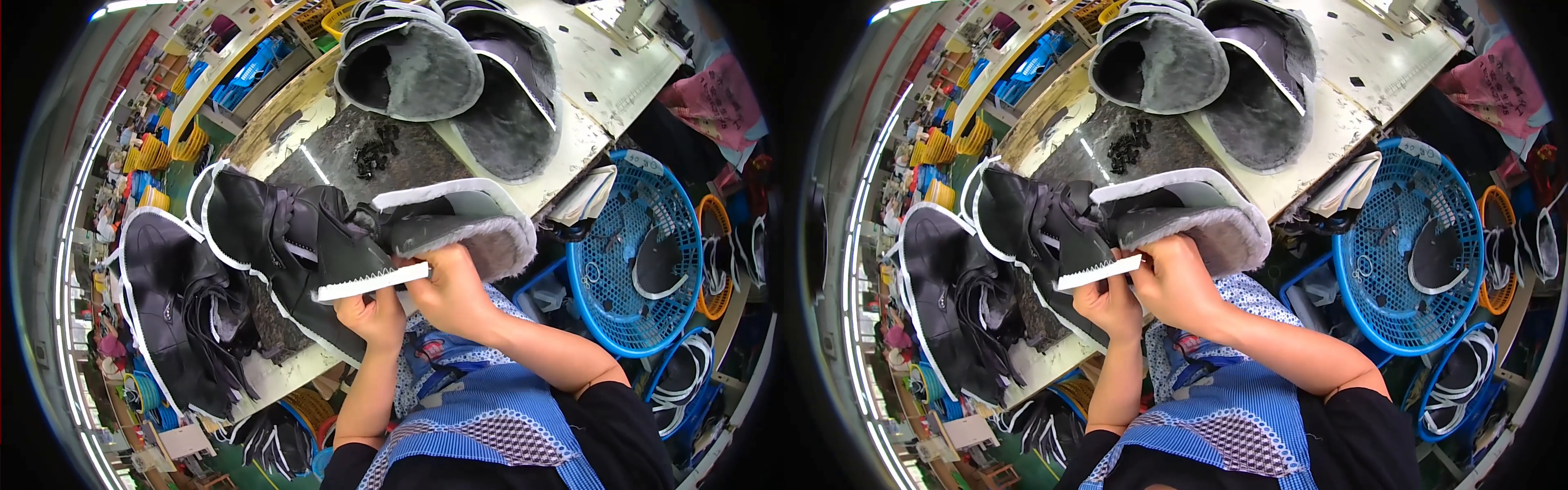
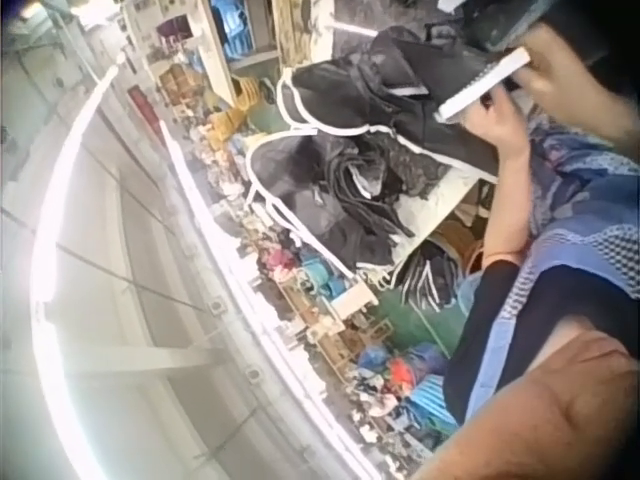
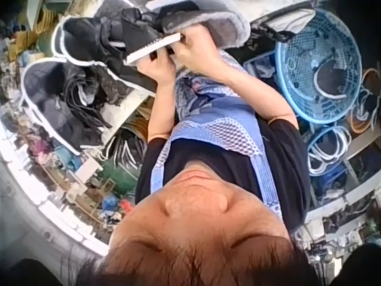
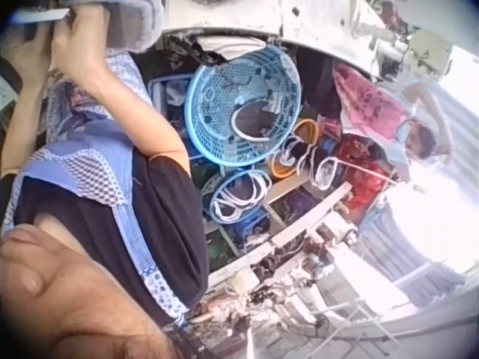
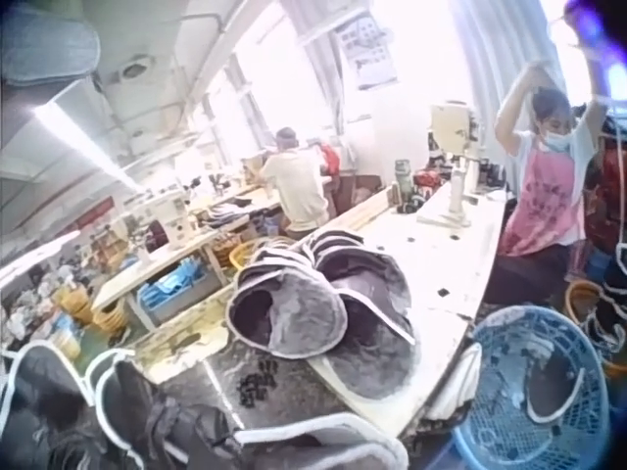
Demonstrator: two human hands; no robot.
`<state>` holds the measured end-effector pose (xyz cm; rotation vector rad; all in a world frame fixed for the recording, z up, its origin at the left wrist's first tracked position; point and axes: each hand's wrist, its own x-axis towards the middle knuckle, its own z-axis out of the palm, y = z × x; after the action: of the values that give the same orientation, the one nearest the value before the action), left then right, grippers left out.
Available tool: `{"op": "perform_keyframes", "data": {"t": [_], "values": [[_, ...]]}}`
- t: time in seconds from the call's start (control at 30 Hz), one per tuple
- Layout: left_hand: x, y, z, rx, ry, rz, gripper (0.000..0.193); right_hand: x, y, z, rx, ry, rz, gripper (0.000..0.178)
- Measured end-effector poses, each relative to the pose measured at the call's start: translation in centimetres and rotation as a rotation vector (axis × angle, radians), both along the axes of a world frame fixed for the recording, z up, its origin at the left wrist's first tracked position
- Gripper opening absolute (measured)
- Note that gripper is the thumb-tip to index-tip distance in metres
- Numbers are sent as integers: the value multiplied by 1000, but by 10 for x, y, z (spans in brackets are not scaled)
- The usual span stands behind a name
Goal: The recorder is assembling shoe components, specifically attaching a black lining and adhesive pieces to a shoe upper at a factory workstation.
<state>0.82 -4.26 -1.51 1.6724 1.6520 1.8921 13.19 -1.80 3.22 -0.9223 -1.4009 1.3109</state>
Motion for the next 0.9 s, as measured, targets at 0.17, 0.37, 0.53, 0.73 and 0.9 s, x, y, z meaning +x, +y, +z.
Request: {"op": "perform_keyframes", "data": {"t": [0.17, 0.37, 0.53, 0.73, 0.9], "values": [[-12, 0, 30, -69, -103, -100, 16, 30, -3, 37, 183, -256, 135, 8], [-15, -13, 77, -462, -315, -441, 17, 41, 31, 58, 848, -566, -153, 27], [-23, -31, 111, -640, -271, -455, 19, 29, 27, 54, 872, -413, 0, 24], [-29, -43, 115, -729, -172, -450, 22, 22, 25, 53, 653, -290, 265, 14], [-32, -45, 104, -680, -255, -480, 24, 21, 34, 61, 236, -154, 513, 18]]}}
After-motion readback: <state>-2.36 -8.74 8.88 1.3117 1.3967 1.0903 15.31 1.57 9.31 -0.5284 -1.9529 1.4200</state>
